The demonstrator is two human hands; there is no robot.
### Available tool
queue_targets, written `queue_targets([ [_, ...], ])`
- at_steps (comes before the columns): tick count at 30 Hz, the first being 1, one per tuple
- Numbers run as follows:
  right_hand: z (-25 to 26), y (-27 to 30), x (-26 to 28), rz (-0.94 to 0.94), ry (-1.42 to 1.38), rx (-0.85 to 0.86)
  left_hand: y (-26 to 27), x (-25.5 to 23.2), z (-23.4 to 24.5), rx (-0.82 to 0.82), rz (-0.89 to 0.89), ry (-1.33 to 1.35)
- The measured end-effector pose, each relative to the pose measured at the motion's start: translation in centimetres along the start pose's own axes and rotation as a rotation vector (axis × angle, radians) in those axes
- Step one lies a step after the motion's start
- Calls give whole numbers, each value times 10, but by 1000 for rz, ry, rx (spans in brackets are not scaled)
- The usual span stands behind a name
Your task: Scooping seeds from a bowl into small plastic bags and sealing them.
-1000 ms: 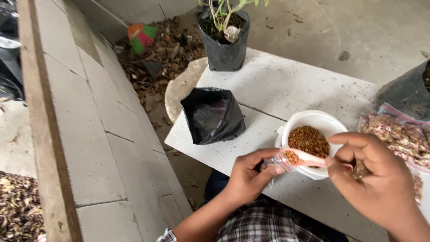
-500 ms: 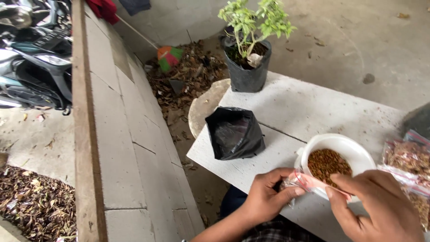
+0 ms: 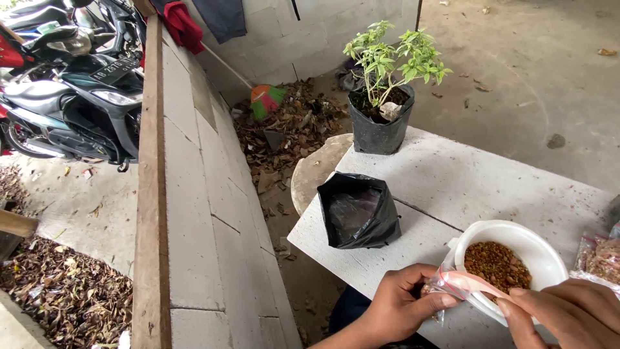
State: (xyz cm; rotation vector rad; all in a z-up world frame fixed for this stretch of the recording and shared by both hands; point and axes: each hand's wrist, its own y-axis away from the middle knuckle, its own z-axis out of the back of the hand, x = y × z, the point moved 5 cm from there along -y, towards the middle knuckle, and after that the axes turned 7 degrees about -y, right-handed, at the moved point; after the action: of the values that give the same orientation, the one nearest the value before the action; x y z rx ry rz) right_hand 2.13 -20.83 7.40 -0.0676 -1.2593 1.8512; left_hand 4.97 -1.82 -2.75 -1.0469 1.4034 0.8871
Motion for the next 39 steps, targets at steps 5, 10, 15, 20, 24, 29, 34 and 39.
queue_targets([
  [5,-1,7,-8,45,-8,5,0,5,0,10,-8,26],
  [10,-1,6,3,108,49,24,-1,7,0,8,-25,29],
  [15,-4,19,-2,228,112,54,1,-6,0,-7,-29,6],
  [20,-4,17,1,207,118,42,1,-3,0,3,-25,32],
  [24,-2,15,0,19,98,14,1,-1,1,10,-32,40],
  [29,-1,25,-15,-209,50,-45,-1,-5,-1,7,1,100],
  [34,0,27,-18,-350,84,-4,-1,-7,-2,14,-24,126],
  [39,5,23,-28,-752,-22,41,-3,-2,-2,16,-21,160],
])
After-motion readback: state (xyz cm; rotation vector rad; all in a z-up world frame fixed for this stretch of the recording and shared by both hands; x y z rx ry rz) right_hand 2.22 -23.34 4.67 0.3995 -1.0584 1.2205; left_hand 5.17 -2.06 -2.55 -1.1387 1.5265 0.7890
